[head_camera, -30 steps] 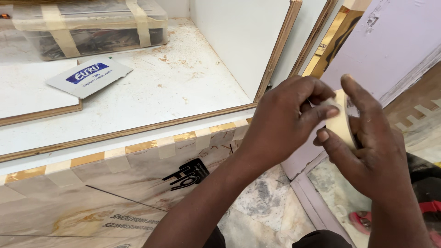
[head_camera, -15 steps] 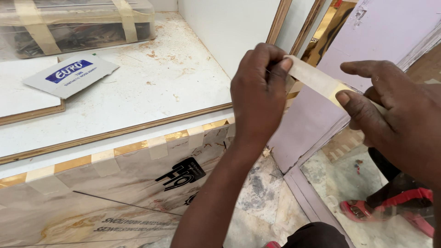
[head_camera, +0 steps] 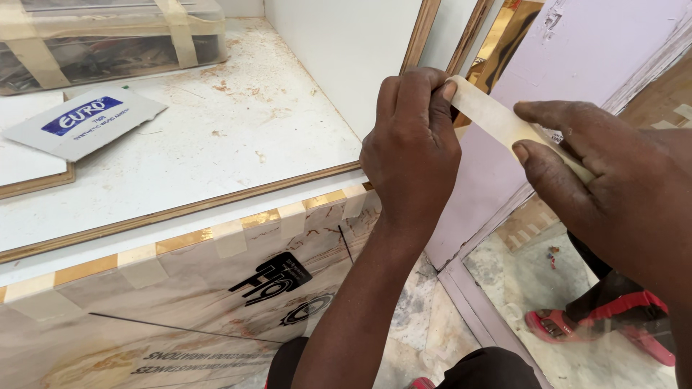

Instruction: The person applies masking tape to the edges of a wooden frame, smoothing it down with their fingers. They then move to a workbench, pick up a yellow container, and place it down before handling a stack of wooden frames.

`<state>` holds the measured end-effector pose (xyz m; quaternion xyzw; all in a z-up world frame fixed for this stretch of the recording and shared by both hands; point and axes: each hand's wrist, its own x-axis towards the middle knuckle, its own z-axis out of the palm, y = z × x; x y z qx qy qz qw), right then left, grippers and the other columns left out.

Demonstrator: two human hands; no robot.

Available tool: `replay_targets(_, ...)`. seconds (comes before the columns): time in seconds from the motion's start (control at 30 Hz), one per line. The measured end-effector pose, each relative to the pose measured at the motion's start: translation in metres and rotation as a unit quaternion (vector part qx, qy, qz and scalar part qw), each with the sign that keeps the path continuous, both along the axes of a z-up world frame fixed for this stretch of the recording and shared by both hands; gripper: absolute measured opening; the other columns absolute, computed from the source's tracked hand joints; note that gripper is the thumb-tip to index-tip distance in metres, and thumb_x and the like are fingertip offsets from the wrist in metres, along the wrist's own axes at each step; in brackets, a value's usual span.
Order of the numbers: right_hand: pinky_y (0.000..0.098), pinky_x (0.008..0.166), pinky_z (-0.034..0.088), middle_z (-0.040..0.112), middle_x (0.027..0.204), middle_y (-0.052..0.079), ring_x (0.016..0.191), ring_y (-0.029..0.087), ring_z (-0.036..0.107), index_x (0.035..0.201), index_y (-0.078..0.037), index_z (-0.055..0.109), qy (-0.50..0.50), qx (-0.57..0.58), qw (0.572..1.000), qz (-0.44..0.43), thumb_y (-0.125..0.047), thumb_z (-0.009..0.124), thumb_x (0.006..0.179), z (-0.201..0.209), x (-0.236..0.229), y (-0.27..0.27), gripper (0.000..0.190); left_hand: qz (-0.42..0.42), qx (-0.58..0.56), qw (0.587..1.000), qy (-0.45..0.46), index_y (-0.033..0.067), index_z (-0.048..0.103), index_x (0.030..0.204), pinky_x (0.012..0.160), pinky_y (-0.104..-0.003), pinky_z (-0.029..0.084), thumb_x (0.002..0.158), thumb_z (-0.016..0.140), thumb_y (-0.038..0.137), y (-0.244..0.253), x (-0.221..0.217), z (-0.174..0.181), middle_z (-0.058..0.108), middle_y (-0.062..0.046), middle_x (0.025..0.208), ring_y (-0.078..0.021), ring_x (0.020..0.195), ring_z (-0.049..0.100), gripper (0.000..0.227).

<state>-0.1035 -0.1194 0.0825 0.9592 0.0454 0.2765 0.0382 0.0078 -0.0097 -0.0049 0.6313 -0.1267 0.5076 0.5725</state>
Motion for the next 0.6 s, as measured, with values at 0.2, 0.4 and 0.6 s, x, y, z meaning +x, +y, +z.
replay_targets(0.2,0.0301,0.044,0.049,0.072,0.069,0.008,0.052,0.015,0.062,0.139,-0.006,0.067,0.005,0.022,0.999,0.031,-0.025,0.068,0.101,-0.005,0.002,-0.004,0.042,0.035,0.011,0.999,-0.001,0.0152,0.06,0.11,0.051,-0.022,0.053,0.11,0.061,0.021,-0.008,0.003,-0.003,0.06,0.003,0.099,-0.0065,0.067,0.065,0.006)
replay_targets(0.4,0.031,0.044,0.049,0.071,0.07,0.007,0.052,0.015,0.062,0.139,-0.009,0.068,0.017,0.043,0.999,0.028,-0.027,0.069,0.101,-0.003,0.001,-0.003,0.042,0.047,0.02,0.999,0.0,0.0143,0.059,0.112,0.05,-0.022,0.053,0.11,0.061,0.021,-0.012,0.004,-0.006,0.057,0.001,0.097,-0.0076,0.071,0.064,0.007)
replay_targets(0.6,0.0303,0.046,0.05,0.073,0.073,0.009,0.054,0.015,0.063,0.142,-0.01,0.065,0.029,0.058,0.998,0.019,-0.026,0.067,0.1,-0.005,0.003,-0.007,0.045,0.059,0.035,0.998,0.014,0.0132,0.057,0.115,0.054,-0.025,0.052,0.11,0.062,0.02,-0.014,0.003,-0.004,0.056,-0.001,0.098,-0.0088,0.07,0.064,0.01)
